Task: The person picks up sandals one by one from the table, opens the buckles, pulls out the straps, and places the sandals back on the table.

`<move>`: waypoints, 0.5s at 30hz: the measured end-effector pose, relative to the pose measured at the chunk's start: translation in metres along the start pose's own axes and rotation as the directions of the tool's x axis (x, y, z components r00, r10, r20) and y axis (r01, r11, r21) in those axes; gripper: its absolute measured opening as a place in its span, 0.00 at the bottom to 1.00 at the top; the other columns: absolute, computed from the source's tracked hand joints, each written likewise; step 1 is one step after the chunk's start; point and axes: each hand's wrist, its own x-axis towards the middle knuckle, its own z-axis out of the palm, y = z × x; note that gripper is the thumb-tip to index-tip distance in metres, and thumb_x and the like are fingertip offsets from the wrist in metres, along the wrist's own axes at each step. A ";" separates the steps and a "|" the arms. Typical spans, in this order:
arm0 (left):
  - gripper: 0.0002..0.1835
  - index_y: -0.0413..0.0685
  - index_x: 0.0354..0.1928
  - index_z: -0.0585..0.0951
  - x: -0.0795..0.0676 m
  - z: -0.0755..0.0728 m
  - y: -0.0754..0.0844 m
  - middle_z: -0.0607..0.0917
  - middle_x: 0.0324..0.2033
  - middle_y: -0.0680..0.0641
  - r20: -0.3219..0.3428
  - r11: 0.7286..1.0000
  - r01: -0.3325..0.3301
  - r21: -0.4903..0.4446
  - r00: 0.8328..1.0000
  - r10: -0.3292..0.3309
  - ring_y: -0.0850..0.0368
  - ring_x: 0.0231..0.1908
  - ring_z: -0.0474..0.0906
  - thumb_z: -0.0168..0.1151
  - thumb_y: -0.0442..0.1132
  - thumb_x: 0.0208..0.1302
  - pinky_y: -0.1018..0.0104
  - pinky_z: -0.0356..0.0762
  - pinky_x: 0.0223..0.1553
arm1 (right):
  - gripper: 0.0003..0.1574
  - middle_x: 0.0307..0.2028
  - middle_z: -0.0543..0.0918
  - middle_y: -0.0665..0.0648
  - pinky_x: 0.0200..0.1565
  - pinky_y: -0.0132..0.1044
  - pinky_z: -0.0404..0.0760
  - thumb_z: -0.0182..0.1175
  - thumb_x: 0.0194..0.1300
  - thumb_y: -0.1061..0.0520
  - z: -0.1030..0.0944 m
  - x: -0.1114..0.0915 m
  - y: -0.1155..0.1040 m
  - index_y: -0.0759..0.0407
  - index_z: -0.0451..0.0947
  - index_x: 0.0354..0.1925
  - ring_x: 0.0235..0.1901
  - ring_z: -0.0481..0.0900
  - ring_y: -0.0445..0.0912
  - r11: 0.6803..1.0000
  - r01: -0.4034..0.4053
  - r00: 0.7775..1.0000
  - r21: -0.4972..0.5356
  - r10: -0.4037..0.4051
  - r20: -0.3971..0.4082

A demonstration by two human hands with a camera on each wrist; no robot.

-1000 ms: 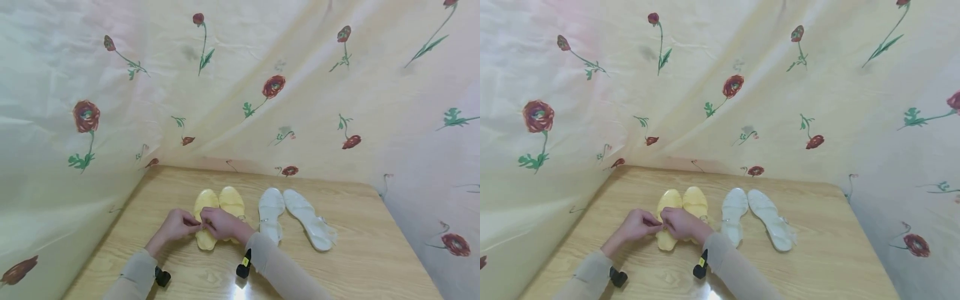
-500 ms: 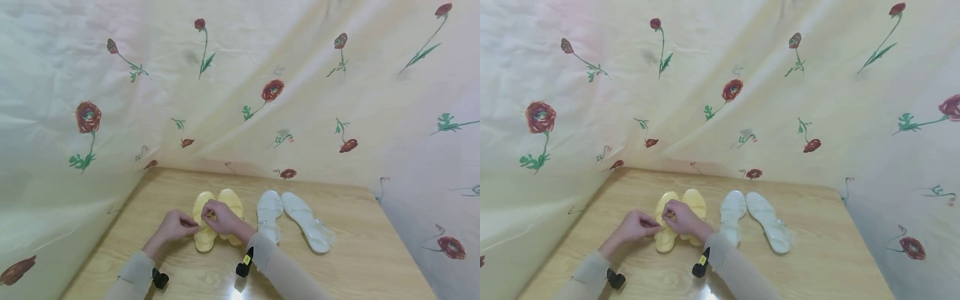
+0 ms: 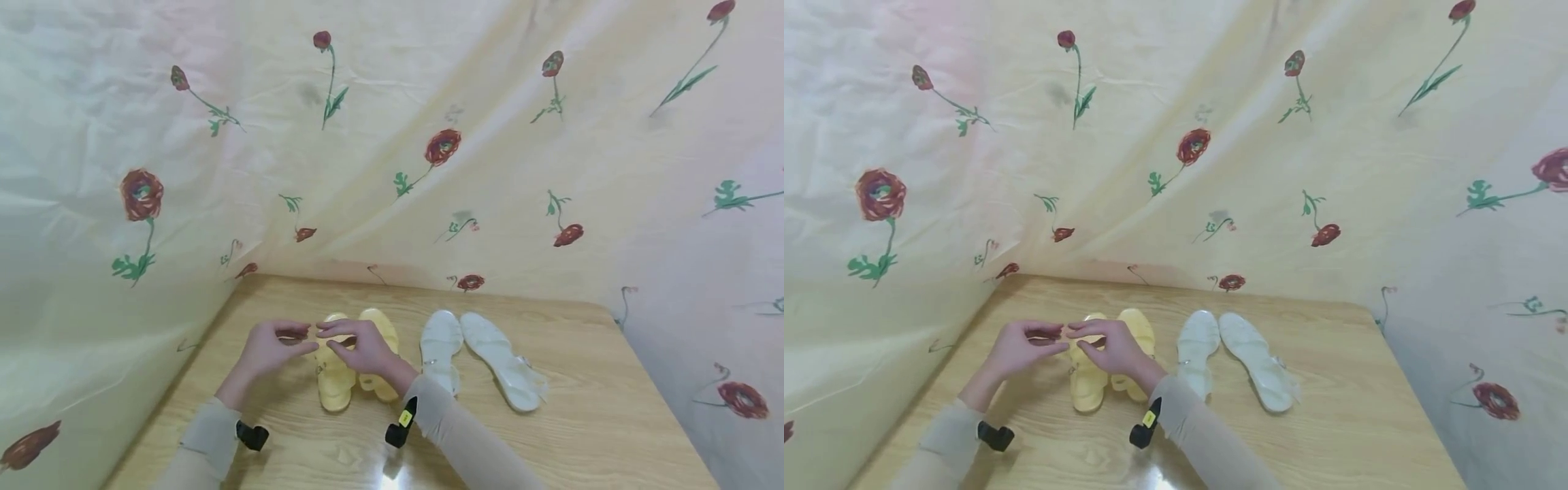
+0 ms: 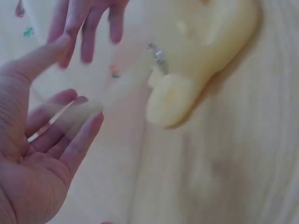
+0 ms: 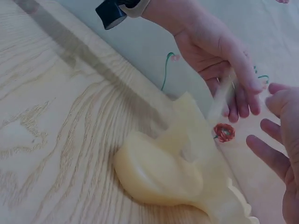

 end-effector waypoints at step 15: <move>0.22 0.36 0.47 0.91 0.000 0.010 -0.001 0.94 0.41 0.38 0.152 0.975 -0.080 0.208 0.987 0.048 0.55 0.38 0.89 0.83 0.46 0.57 0.65 0.89 0.41 | 0.09 0.44 0.94 0.56 0.50 0.34 0.88 0.65 0.72 0.63 -0.015 -0.013 0.006 0.62 0.91 0.46 0.44 0.90 0.45 0.972 -0.124 0.972 -0.202 0.159 0.172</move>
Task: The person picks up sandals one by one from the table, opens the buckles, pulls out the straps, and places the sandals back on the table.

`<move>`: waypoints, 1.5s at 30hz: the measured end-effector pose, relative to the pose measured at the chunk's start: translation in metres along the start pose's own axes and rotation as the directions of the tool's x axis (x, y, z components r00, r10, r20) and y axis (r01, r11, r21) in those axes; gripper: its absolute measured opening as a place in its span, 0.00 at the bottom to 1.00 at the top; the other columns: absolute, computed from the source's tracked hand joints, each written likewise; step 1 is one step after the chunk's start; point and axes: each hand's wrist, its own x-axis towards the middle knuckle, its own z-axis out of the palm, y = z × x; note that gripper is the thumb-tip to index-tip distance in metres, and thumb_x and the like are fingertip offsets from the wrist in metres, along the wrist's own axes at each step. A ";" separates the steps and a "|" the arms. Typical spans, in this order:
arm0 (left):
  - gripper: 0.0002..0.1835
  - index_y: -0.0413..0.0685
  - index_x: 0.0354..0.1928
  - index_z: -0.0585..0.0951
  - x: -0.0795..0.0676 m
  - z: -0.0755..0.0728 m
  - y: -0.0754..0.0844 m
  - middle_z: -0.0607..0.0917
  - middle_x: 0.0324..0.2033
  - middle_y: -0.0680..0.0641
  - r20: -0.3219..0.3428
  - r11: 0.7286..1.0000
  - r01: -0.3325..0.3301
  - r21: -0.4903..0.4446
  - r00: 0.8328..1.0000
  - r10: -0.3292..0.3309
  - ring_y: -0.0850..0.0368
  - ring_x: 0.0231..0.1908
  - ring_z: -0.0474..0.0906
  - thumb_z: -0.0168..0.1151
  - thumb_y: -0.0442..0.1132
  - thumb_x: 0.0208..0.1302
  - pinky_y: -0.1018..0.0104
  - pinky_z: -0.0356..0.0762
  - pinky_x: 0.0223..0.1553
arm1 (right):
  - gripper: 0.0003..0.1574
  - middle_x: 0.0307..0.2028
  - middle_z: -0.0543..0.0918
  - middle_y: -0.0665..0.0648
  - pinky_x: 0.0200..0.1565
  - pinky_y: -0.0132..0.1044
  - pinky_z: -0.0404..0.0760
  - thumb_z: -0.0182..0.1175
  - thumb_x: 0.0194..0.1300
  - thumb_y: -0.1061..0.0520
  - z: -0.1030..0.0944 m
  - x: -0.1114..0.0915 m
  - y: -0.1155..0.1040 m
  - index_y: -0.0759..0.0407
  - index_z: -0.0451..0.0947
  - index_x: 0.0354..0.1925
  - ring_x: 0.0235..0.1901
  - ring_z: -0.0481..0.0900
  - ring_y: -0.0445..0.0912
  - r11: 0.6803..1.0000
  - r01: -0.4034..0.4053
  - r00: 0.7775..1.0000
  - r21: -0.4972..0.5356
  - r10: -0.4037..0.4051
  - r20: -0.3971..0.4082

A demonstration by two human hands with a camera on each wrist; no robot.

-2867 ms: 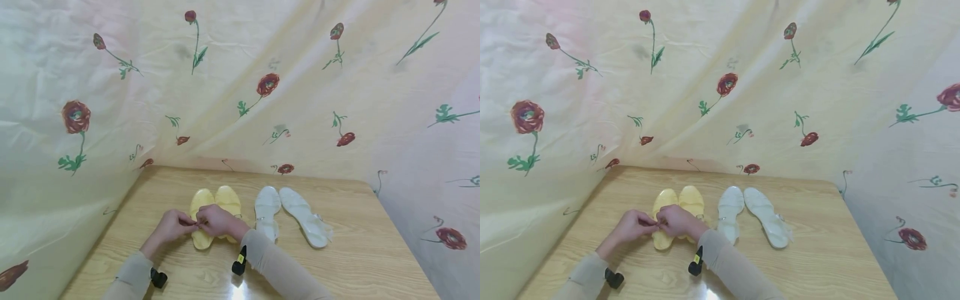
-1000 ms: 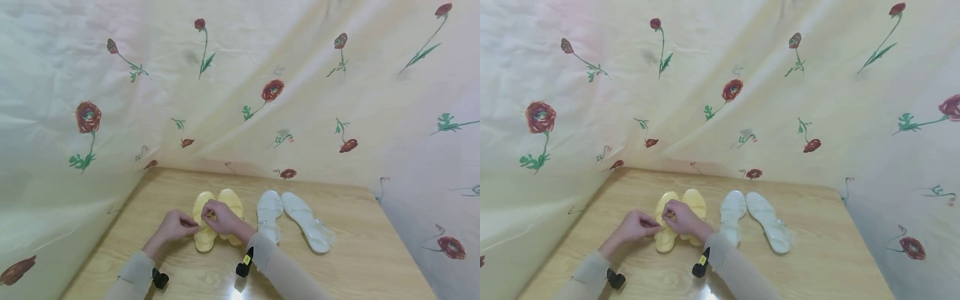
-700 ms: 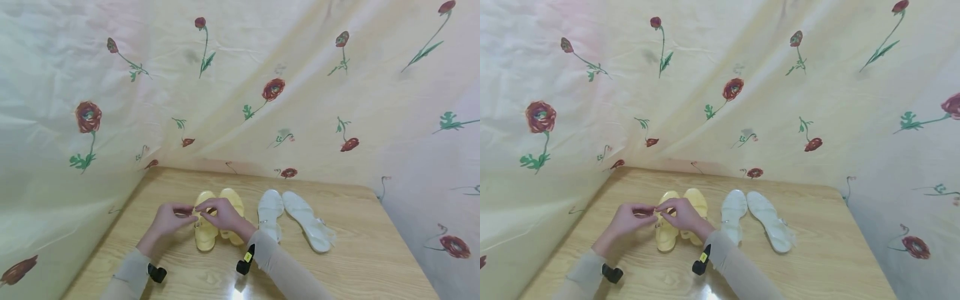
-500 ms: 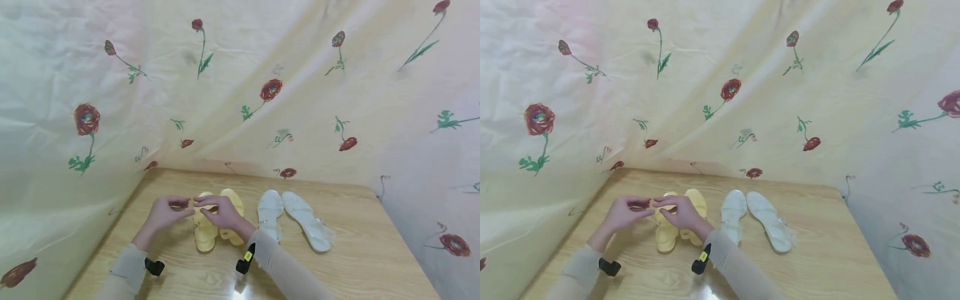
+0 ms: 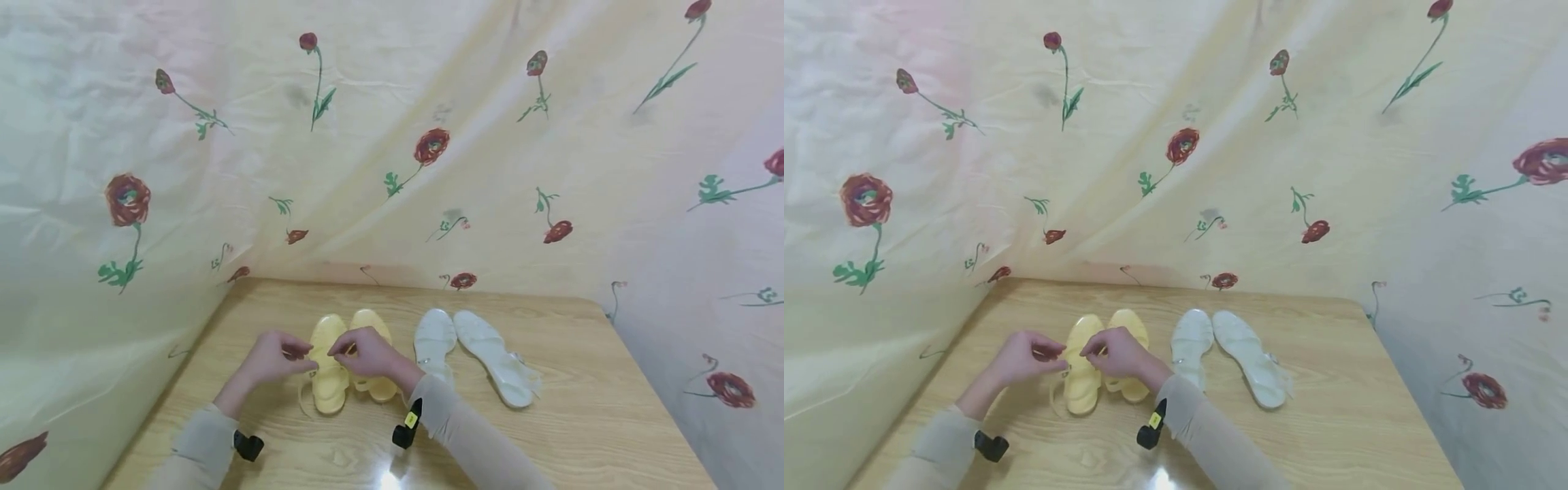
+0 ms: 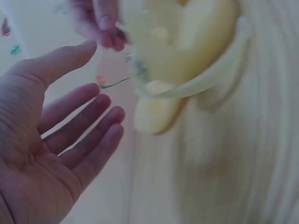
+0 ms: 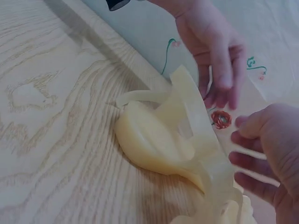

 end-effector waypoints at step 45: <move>0.10 0.46 0.43 0.93 0.004 0.007 -0.027 0.95 0.41 0.46 0.089 0.999 0.049 -0.020 0.995 -0.047 0.59 0.40 0.88 0.76 0.44 0.65 0.67 0.84 0.41 | 0.04 0.35 0.93 0.47 0.38 0.20 0.79 0.70 0.71 0.57 0.026 0.014 -0.014 0.52 0.91 0.38 0.32 0.81 0.28 0.987 -0.149 0.989 -0.061 0.149 -0.002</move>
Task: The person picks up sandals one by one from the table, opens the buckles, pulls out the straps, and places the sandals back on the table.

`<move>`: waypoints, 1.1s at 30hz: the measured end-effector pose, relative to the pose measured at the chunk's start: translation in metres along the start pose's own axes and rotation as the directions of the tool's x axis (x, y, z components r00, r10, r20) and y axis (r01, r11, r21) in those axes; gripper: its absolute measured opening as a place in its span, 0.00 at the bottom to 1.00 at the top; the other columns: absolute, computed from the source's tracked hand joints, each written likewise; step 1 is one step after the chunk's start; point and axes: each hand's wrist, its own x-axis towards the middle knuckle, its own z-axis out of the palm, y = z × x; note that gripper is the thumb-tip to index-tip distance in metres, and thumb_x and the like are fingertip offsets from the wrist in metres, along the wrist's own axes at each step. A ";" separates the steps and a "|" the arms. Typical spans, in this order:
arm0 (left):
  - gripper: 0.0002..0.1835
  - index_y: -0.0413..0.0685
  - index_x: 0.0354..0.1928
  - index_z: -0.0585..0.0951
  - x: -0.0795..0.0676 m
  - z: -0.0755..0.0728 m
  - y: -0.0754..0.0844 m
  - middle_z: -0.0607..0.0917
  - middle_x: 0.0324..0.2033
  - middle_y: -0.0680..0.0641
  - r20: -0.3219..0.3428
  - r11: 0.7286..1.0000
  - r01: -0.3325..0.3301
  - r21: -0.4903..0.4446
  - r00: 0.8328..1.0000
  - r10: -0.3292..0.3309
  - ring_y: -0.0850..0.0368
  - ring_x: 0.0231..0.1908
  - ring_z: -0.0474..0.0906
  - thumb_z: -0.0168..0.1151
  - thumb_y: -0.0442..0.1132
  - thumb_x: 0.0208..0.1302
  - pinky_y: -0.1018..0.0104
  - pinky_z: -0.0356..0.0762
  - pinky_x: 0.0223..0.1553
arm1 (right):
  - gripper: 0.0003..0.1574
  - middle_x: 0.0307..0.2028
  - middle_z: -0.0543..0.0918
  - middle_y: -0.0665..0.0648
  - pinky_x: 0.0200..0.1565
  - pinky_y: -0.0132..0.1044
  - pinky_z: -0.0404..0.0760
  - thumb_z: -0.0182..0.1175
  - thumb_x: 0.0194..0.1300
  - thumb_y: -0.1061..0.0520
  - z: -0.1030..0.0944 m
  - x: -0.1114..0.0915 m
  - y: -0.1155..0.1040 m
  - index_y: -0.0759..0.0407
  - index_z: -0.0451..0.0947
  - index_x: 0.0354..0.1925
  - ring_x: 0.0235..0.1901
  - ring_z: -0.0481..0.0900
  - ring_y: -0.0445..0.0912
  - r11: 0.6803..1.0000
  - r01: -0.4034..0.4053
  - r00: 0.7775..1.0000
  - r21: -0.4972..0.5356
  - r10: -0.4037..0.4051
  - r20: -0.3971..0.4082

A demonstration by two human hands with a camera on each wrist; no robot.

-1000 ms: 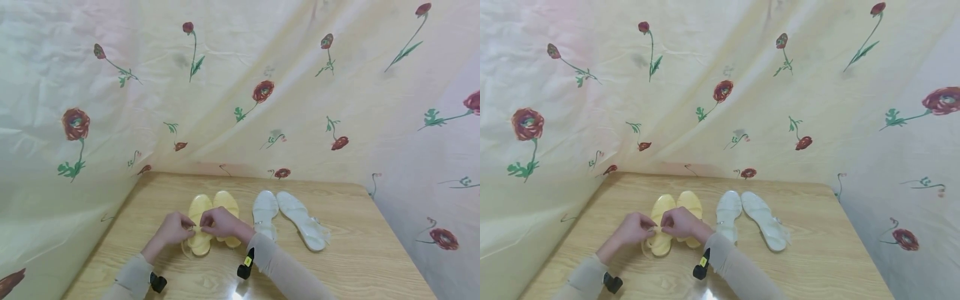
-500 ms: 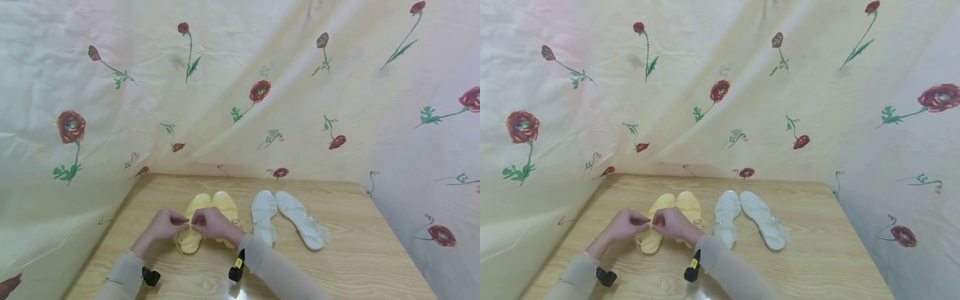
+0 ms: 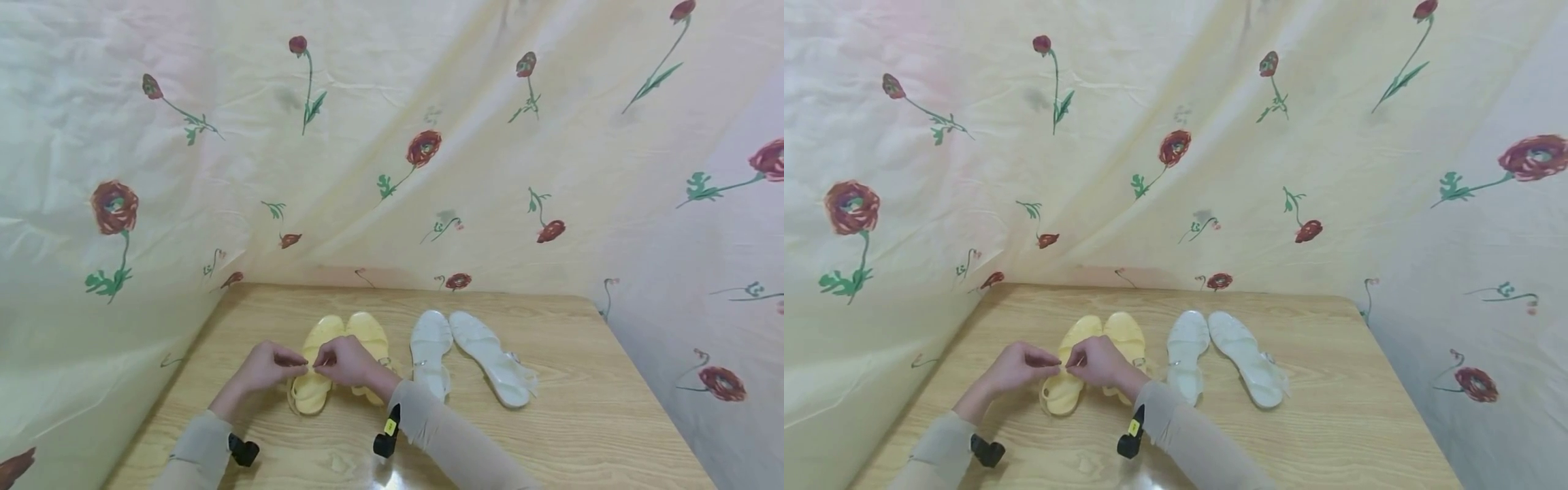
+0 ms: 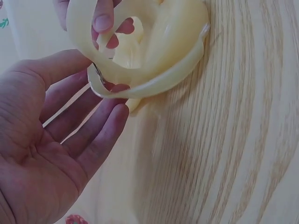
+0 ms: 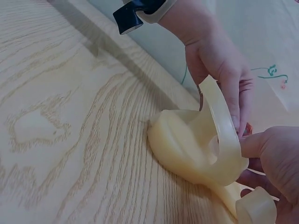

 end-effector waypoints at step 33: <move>0.10 0.45 0.43 0.93 0.002 0.002 -0.011 0.94 0.43 0.43 -0.037 0.999 -0.008 -0.044 0.999 0.006 0.58 0.42 0.89 0.77 0.42 0.65 0.72 0.85 0.40 | 0.01 0.38 0.91 0.49 0.43 0.22 0.80 0.69 0.70 0.58 -0.001 -0.001 -0.003 0.54 0.86 0.38 0.38 0.84 0.35 0.994 0.042 0.999 -0.099 -0.044 -0.025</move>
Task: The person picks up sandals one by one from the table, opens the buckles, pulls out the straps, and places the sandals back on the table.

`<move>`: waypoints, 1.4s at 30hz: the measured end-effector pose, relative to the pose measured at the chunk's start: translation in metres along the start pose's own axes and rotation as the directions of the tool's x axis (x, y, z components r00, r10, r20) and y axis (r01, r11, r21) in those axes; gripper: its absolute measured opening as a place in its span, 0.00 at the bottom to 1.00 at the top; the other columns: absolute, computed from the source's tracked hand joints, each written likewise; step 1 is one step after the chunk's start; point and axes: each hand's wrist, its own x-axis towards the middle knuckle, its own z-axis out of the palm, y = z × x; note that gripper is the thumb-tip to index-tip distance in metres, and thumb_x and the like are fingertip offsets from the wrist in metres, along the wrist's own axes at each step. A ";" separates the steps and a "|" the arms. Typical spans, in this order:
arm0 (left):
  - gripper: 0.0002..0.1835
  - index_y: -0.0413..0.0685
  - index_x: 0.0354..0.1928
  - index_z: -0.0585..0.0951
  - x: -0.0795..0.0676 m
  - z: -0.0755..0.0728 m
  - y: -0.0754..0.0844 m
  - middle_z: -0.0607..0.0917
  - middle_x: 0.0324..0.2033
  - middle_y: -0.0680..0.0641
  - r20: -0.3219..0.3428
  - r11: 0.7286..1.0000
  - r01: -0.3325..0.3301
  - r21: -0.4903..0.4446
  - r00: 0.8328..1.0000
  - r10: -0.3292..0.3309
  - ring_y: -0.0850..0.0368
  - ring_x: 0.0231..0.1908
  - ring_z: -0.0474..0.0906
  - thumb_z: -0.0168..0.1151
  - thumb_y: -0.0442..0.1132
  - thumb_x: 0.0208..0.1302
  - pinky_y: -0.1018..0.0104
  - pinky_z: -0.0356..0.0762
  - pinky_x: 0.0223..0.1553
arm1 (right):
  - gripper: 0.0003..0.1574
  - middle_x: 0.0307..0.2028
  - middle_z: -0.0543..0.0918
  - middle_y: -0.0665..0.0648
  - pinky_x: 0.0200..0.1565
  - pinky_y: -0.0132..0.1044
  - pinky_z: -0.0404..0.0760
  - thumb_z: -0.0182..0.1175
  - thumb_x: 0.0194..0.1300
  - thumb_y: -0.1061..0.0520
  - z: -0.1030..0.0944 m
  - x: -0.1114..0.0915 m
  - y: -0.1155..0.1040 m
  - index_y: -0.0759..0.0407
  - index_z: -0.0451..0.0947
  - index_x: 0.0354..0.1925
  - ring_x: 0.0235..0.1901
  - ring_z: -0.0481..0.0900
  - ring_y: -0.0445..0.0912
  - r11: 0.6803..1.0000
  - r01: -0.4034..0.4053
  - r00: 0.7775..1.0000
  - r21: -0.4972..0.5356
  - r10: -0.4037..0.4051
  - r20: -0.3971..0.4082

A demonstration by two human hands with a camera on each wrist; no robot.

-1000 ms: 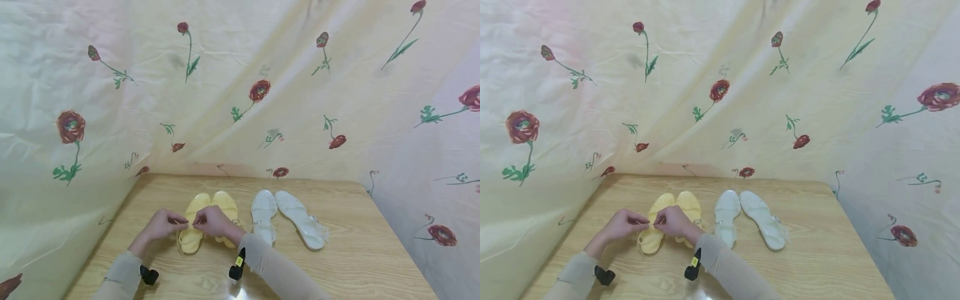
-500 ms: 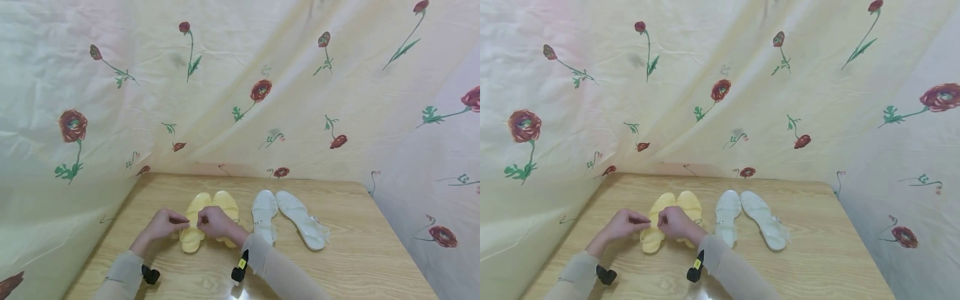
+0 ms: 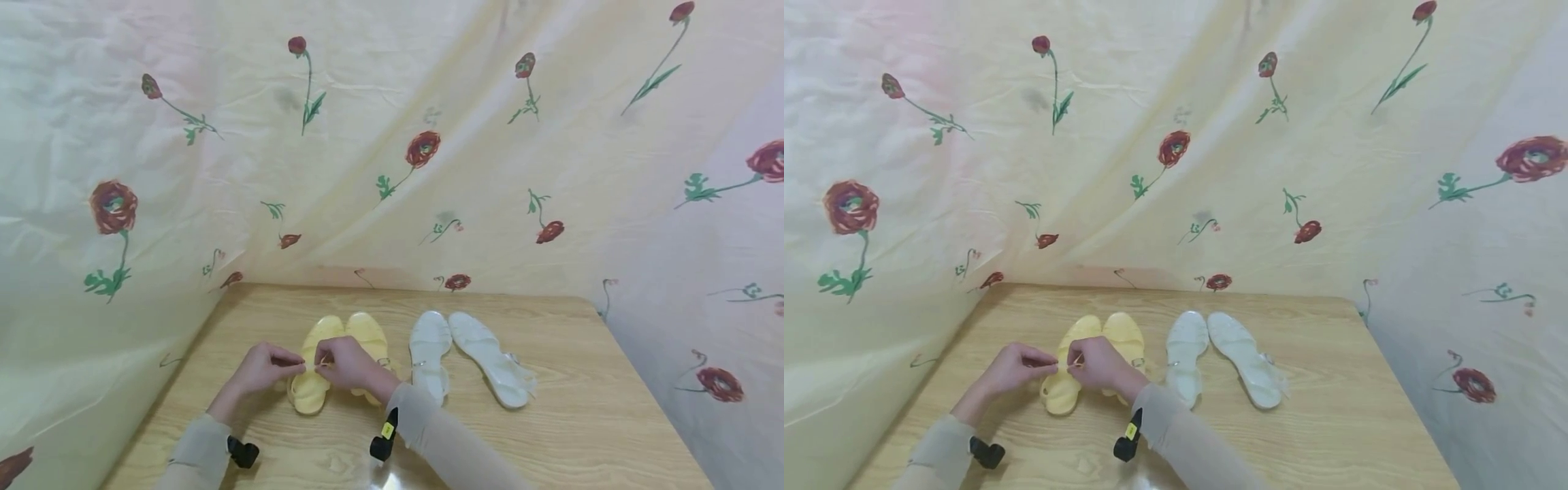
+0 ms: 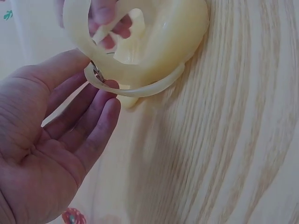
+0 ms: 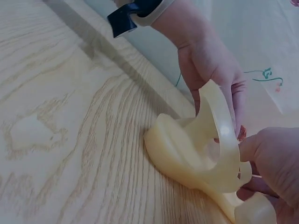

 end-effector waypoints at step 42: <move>0.13 0.44 0.44 0.93 -0.004 -0.002 -0.002 0.94 0.45 0.42 0.010 0.997 0.046 -0.064 0.999 -0.045 0.57 0.42 0.90 0.77 0.45 0.65 0.71 0.86 0.40 | 0.04 0.39 0.93 0.48 0.49 0.26 0.84 0.68 0.73 0.57 0.004 0.005 0.000 0.53 0.89 0.39 0.44 0.89 0.38 0.986 0.025 1.000 -0.164 -0.025 0.001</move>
